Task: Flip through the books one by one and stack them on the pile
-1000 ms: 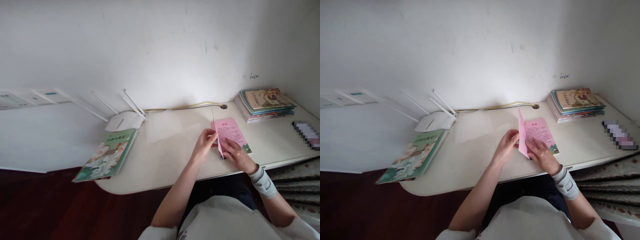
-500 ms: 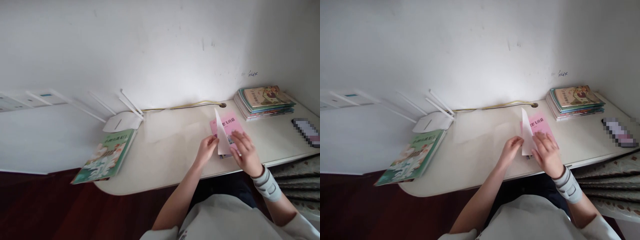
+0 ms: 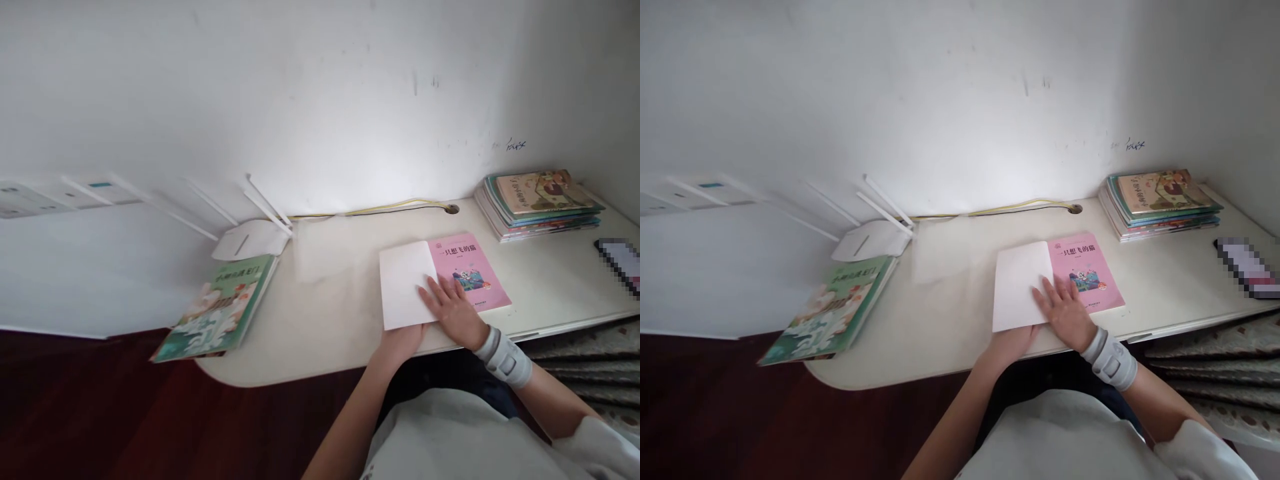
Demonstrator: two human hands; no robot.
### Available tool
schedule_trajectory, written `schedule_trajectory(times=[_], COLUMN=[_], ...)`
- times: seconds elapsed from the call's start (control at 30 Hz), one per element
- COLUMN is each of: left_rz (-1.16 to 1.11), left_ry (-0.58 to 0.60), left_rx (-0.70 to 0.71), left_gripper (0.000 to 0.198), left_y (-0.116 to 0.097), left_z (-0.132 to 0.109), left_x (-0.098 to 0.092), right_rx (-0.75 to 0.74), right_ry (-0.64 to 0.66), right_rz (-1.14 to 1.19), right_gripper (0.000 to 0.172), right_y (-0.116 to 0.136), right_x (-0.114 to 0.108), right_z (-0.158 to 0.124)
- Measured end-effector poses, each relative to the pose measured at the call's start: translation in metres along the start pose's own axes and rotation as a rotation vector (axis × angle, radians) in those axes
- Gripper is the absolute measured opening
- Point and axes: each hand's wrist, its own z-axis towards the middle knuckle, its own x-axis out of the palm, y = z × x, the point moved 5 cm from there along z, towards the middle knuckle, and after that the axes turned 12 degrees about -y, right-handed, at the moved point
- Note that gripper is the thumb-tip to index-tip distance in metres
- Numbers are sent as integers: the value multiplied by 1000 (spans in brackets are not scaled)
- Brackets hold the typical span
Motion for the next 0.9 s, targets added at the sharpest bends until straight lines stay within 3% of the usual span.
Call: schedule_trajectory(times=[0.3,0.5,0.6,0.77,0.9], left_rz=[78,220,376,465,492], left_ry=[-12,-134,-203,-165,-169], left_rx=[89,106,14,36,65], left_gripper=[57,53,62,63,61], left_y=[0,8,24,35,34], left_z=[-3,-13,-21,-25,-24], left_x=[-3,-24,-38,-44,-46], right_rx=[63,87,14,-329,-313], right_ry=[-23,15,15,-22,-33], right_rz=[-83,-117,-118,63,79], right_gripper=[46,44,44,44,32], right_y=[8,8,17,51,44], right_x=[-1,-5,-12,-17,-9], right_z=[4,8,15,32,37])
